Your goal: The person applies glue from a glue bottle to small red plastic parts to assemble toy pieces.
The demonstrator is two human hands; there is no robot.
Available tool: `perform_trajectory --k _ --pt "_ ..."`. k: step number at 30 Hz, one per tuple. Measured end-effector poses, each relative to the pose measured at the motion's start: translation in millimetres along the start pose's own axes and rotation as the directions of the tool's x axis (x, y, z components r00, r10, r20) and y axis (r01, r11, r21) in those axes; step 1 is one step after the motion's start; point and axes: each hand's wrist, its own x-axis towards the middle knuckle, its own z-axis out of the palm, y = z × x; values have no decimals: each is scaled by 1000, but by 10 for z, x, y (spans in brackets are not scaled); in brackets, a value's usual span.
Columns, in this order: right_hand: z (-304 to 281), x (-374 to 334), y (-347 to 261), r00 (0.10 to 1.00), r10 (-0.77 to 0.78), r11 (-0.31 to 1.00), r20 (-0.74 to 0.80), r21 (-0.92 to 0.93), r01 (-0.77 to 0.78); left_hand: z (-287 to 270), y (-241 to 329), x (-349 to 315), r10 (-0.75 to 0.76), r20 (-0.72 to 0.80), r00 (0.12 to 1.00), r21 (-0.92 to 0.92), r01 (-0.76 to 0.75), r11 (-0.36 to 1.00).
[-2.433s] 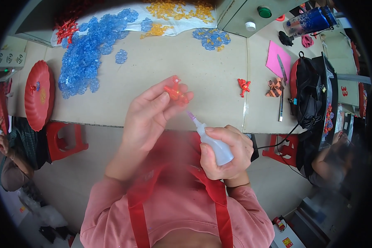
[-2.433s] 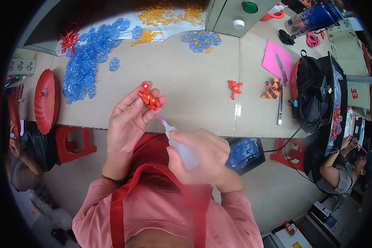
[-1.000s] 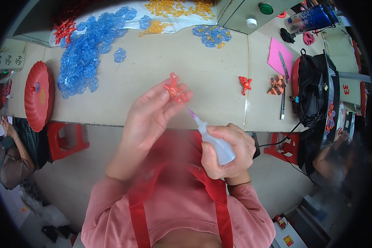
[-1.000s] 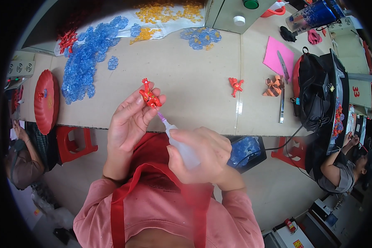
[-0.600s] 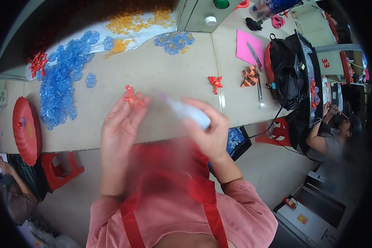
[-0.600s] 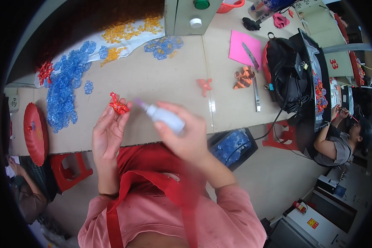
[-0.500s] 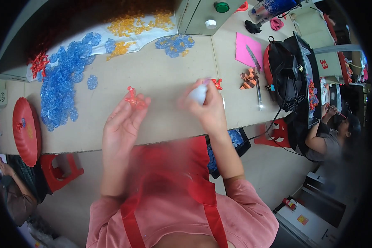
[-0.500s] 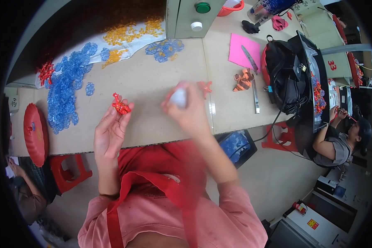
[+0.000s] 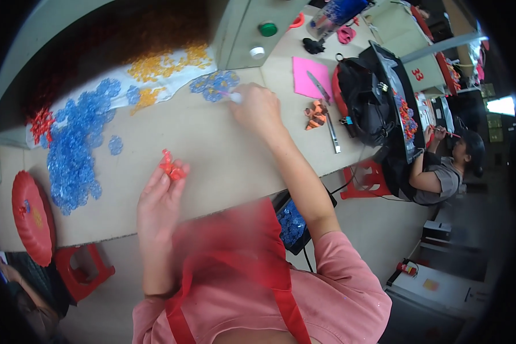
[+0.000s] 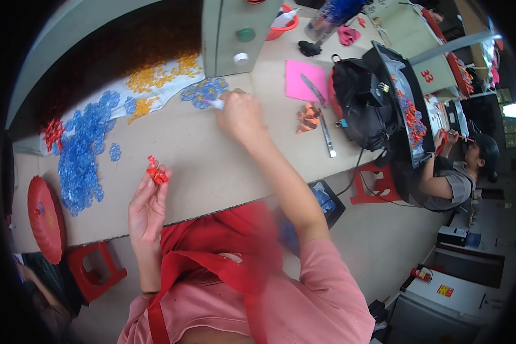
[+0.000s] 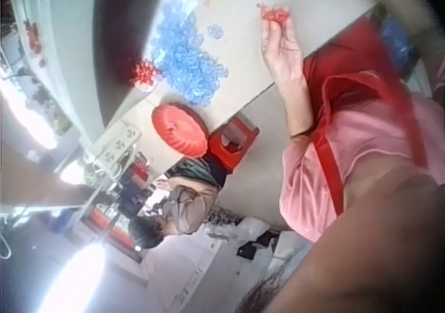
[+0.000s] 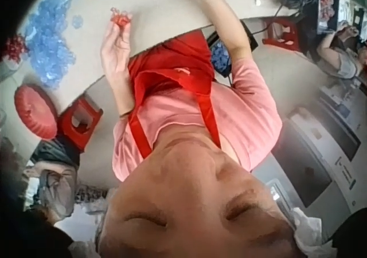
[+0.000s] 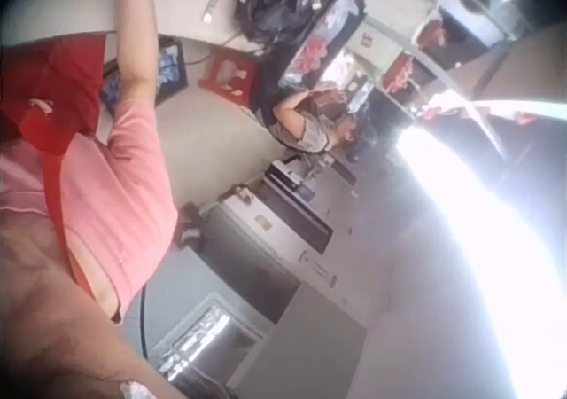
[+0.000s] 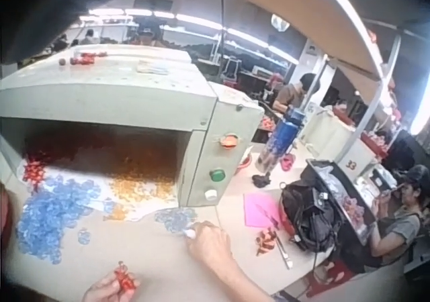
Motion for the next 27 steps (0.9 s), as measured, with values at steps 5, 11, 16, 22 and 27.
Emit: perform_trajectory --k 5,11,16,22,27 --pt "-102 -329 175 983 -99 993 -152 50 108 1 -4 88 -14 140 990 -32 19 999" --pt "-73 -300 144 991 125 776 58 616 -134 42 -34 65 6 78 997 16 -7 1000" --pt "-3 -238 -34 999 -35 889 32 457 17 -53 19 43 12 90 996 -49 -8 999" --pt "28 169 -29 964 -134 971 -231 166 175 -33 38 -6 70 41 997 5 -70 998" --pt "-58 154 57 990 -133 988 -50 73 137 -39 45 -11 72 30 997 -2 -72 997"
